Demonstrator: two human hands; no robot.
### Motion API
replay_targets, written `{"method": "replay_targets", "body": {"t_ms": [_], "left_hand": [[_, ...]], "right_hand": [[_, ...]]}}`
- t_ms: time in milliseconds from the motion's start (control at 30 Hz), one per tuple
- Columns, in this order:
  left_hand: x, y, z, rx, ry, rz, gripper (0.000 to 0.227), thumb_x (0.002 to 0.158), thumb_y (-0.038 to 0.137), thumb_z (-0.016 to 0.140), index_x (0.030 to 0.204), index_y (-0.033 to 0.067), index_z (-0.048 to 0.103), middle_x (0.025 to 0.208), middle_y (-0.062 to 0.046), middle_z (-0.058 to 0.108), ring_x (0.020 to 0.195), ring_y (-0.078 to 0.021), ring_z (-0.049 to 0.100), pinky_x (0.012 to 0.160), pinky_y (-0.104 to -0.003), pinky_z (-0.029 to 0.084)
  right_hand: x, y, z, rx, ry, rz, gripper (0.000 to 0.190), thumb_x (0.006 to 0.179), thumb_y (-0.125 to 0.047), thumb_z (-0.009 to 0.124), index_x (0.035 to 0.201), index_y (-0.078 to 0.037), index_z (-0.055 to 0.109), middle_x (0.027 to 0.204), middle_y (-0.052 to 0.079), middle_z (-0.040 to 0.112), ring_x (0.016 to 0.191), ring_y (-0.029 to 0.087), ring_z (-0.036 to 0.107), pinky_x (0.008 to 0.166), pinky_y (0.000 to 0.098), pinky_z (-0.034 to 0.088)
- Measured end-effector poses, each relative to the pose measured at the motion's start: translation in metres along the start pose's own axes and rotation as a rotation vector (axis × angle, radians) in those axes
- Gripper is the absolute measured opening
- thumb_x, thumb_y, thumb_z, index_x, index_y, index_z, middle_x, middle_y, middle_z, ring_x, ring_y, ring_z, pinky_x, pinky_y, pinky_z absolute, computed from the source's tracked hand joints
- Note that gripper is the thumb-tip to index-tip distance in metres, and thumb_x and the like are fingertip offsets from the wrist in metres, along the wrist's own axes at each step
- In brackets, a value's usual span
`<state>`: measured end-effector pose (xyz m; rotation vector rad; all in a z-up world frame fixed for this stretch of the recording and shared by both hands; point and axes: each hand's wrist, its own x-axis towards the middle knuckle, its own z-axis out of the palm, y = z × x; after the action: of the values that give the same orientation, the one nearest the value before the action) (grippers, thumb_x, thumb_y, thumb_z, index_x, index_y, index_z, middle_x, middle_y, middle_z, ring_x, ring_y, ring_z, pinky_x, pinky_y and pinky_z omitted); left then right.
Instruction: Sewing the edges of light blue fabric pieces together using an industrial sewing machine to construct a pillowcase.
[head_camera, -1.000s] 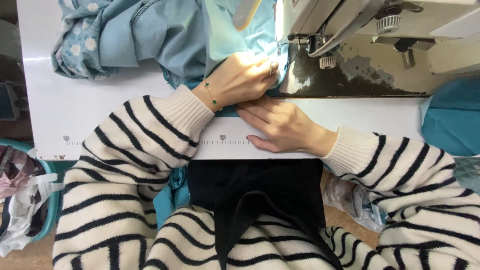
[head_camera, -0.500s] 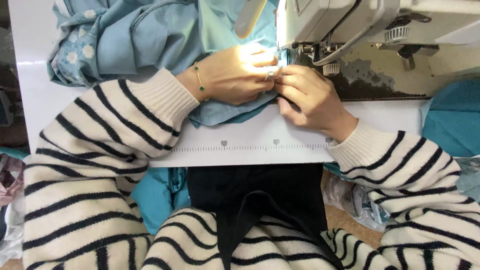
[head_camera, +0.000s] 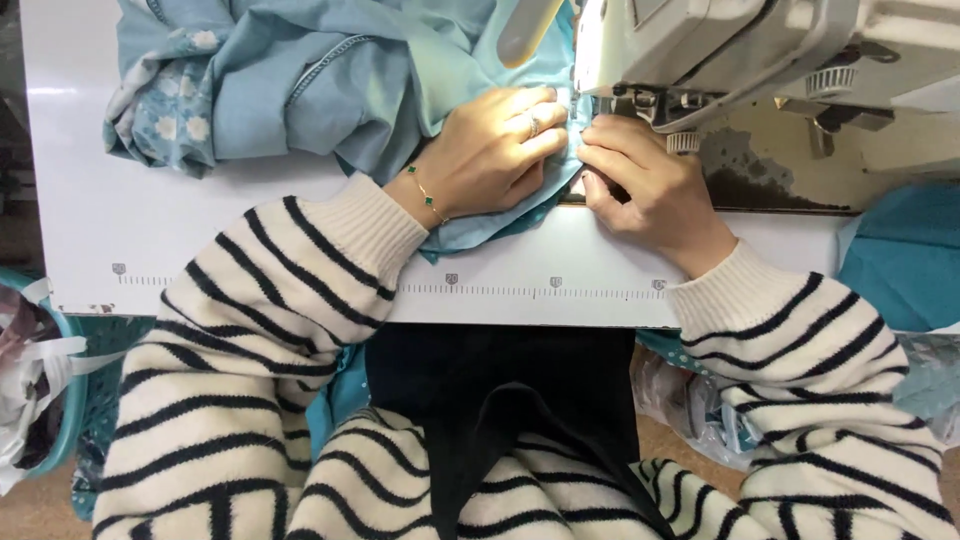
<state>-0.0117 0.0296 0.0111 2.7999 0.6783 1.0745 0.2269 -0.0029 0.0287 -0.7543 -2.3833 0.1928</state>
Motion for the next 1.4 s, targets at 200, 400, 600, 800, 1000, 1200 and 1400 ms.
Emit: {"method": "replay_targets", "body": {"t_ms": [200, 400, 600, 800, 1000, 1200, 1400], "left_hand": [[0.002, 0.005, 0.005, 0.1, 0.029, -0.067, 0.005, 0.09, 0.003, 0.058, 0.091, 0.0048, 0.062, 0.105, -0.007, 0.066, 0.101, -0.0267, 0.062, 0.068, -0.037, 0.05], [0.001, 0.026, 0.007, 0.092, 0.034, -0.214, 0.01, 0.095, -0.003, 0.052, 0.096, -0.0015, 0.062, 0.115, -0.014, 0.063, 0.103, -0.0324, 0.058, 0.08, -0.045, 0.05], [-0.064, 0.052, -0.059, 0.0, 0.146, -0.189, 0.018, 0.089, -0.001, 0.054, 0.093, 0.0118, 0.067, 0.1, -0.004, 0.067, 0.09, -0.0291, 0.064, 0.079, -0.038, 0.055], [-0.117, 0.038, -0.081, 0.159, -0.138, -0.272, 0.044, 0.085, 0.016, 0.054, 0.126, 0.0165, 0.07, 0.121, -0.004, 0.068, 0.116, -0.0263, 0.063, 0.092, -0.036, 0.052], [-0.128, 0.062, -0.082, 0.309, -0.145, -0.332, 0.043, 0.086, 0.026, 0.052, 0.123, 0.0143, 0.071, 0.11, -0.006, 0.063, 0.099, -0.0275, 0.061, 0.078, -0.035, 0.05], [-0.123, 0.108, -0.067, 0.358, -0.153, -0.392, 0.041, 0.09, 0.024, 0.053, 0.123, 0.0086, 0.07, 0.098, -0.008, 0.057, 0.084, -0.0273, 0.057, 0.08, -0.036, 0.051], [-0.115, 0.115, -0.066, 0.403, -0.165, -0.413, 0.042, 0.092, 0.021, 0.056, 0.132, 0.0111, 0.067, 0.09, -0.006, 0.052, 0.077, -0.0243, 0.055, 0.077, -0.034, 0.051]], "right_hand": [[-0.011, 0.009, 0.004, -0.124, 0.004, 0.022, 0.021, 0.095, -0.002, 0.07, 0.113, 0.004, 0.078, 0.122, 0.016, 0.075, 0.115, 0.028, 0.073, 0.088, 0.0339, 0.063], [-0.015, 0.012, 0.006, -0.079, -0.015, 0.083, 0.026, 0.097, -0.002, 0.072, 0.122, 0.007, 0.075, 0.126, 0.023, 0.074, 0.114, 0.034, 0.073, 0.094, 0.0399, 0.064], [-0.036, 0.011, 0.024, -0.039, 0.152, -0.082, 0.013, 0.097, -0.017, 0.068, 0.097, -0.011, 0.08, 0.103, 0.002, 0.078, 0.094, 0.023, 0.074, 0.083, 0.0319, 0.059], [0.005, -0.043, 0.018, 0.124, 0.043, -0.271, 0.014, 0.095, -0.008, 0.066, 0.1, -0.001, 0.077, 0.104, 0.015, 0.077, 0.091, 0.032, 0.073, 0.081, 0.0373, 0.058], [0.004, -0.047, 0.029, -0.068, -0.042, -0.215, 0.026, 0.103, -0.026, 0.059, 0.108, -0.005, 0.073, 0.101, 0.012, 0.065, 0.091, 0.031, 0.067, 0.082, 0.0379, 0.055], [-0.018, -0.042, 0.028, -0.076, -0.101, -0.174, 0.023, 0.101, -0.031, 0.06, 0.101, -0.01, 0.07, 0.097, 0.009, 0.059, 0.094, 0.031, 0.063, 0.08, 0.0375, 0.052], [-0.024, -0.04, 0.017, -0.029, -0.108, -0.138, 0.019, 0.1, -0.028, 0.062, 0.101, -0.01, 0.071, 0.098, 0.008, 0.062, 0.099, 0.03, 0.065, 0.081, 0.037, 0.053]]}}
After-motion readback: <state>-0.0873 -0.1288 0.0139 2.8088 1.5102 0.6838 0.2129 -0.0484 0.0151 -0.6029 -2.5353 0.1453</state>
